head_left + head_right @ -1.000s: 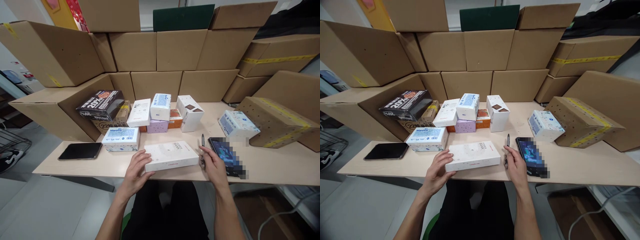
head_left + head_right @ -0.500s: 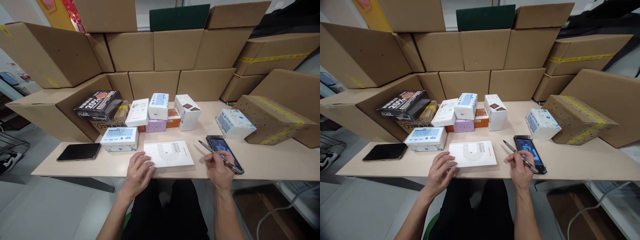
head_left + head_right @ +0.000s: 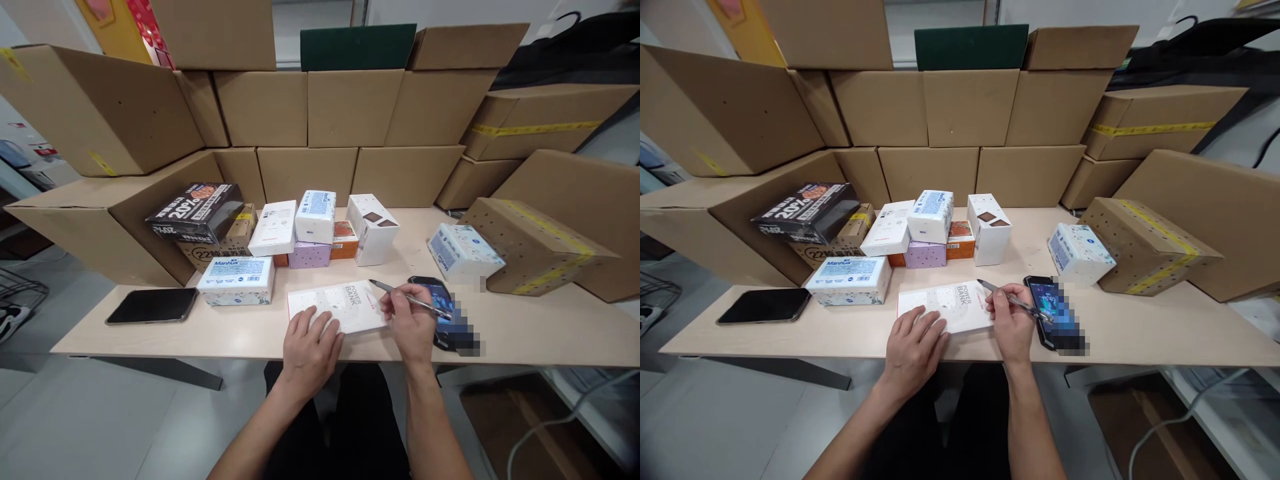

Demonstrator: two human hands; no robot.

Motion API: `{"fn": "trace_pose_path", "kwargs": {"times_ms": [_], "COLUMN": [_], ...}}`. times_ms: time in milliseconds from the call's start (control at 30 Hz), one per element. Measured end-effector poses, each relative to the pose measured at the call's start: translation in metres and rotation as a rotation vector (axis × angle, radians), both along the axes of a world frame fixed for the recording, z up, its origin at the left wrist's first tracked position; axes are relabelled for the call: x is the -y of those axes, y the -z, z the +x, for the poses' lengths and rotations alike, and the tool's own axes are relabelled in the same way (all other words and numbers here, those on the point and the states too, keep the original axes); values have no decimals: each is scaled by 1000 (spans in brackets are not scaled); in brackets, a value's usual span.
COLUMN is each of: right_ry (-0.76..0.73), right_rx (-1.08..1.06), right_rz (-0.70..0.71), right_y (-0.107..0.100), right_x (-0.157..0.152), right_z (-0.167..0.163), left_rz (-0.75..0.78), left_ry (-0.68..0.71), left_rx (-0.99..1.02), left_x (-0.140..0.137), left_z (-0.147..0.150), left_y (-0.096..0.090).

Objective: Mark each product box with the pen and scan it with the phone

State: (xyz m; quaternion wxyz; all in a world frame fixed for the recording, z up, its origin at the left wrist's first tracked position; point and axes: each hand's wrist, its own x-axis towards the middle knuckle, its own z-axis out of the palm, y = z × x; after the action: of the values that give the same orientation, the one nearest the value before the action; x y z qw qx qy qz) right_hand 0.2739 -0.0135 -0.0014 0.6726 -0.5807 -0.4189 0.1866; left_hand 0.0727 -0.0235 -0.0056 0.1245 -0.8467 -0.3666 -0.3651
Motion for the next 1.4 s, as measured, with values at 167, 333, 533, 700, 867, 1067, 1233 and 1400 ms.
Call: {"fn": "trace_pose_path", "kwargs": {"times_ms": [167,333,533,700,867,1067,1233,1400], "right_ry": [24,86,56,58,42,167,-4,17], "right_rx": [196,353,459,469,411,316,741,1117], "right_rz": [-76,-144,-187,-184,-144,-33,-114,-345], "right_y": [-1,-1,-3,-3,0,9,18,30], "right_x": [-11,-13,-15,-16,-14,-5,10,14], "right_z": [-13,-15,-14,-15,-14,-3,20,25], "left_rz": [11,17,-15,-26,-23,-48,-6,62], "left_ry": [14,27,27,30,36,39,-13,160], "left_rx": [-38,-20,-6,-3,-12,-59,-24,161], "left_x": [-2,-4,-5,-5,-4,-13,-20,-11], "left_z": [-5,-5,-5,-6,-6,-16,-25,-10], "left_y": [3,3,6,6,5,2,3,14]}}
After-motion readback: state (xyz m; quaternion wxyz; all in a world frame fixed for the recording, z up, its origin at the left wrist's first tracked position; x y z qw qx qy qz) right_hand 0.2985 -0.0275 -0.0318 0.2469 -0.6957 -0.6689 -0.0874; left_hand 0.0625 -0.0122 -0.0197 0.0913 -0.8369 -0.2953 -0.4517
